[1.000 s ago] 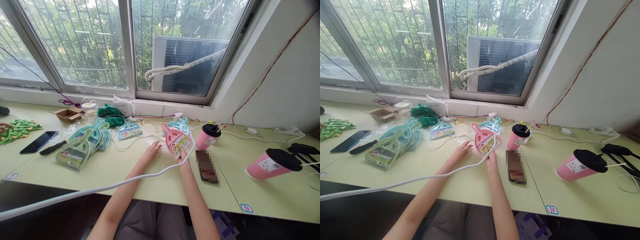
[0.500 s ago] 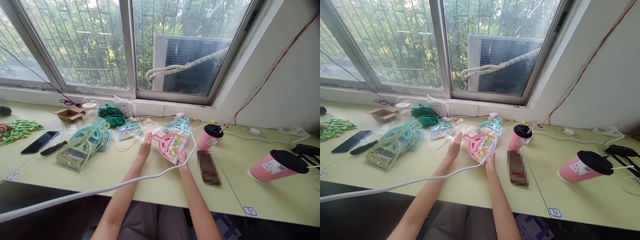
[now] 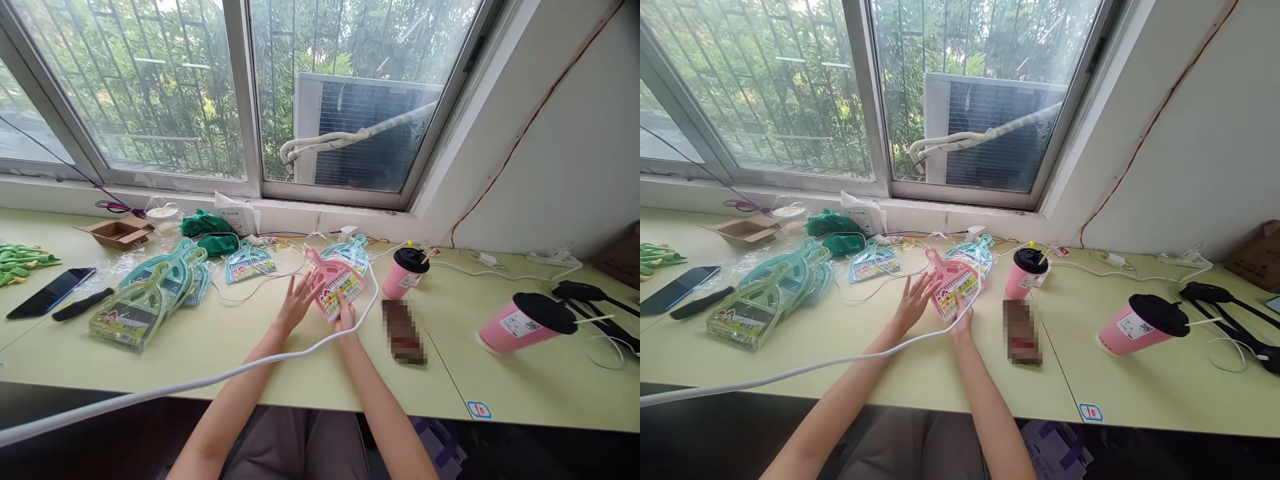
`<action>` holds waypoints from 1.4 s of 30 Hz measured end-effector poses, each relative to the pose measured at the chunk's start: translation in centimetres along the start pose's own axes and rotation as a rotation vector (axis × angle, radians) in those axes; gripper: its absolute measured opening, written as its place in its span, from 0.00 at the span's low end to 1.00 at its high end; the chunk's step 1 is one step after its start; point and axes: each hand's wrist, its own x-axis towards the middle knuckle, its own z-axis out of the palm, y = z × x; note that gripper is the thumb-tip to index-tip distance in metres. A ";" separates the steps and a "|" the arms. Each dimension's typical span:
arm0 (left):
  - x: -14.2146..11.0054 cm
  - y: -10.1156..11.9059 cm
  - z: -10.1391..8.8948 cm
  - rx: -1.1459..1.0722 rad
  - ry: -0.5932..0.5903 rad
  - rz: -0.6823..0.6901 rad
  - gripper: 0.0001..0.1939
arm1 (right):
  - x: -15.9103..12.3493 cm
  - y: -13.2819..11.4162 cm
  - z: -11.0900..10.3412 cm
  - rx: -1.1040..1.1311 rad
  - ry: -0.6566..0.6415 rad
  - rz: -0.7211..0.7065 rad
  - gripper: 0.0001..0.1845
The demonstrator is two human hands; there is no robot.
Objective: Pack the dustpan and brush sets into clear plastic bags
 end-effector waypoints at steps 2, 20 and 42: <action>0.2 0.4 0.7 -0.014 0.217 -0.154 0.26 | 0.3 -0.2 -0.2 0.038 0.006 0.015 0.23; 1.2 0.4 0.8 -0.733 -0.157 -0.479 0.41 | 1.1 -1.5 -0.5 0.156 -0.127 0.065 0.18; 1.4 -0.7 -3.5 -1.677 0.039 -0.521 0.45 | -1.1 1.7 0.9 -0.136 -0.388 0.303 0.22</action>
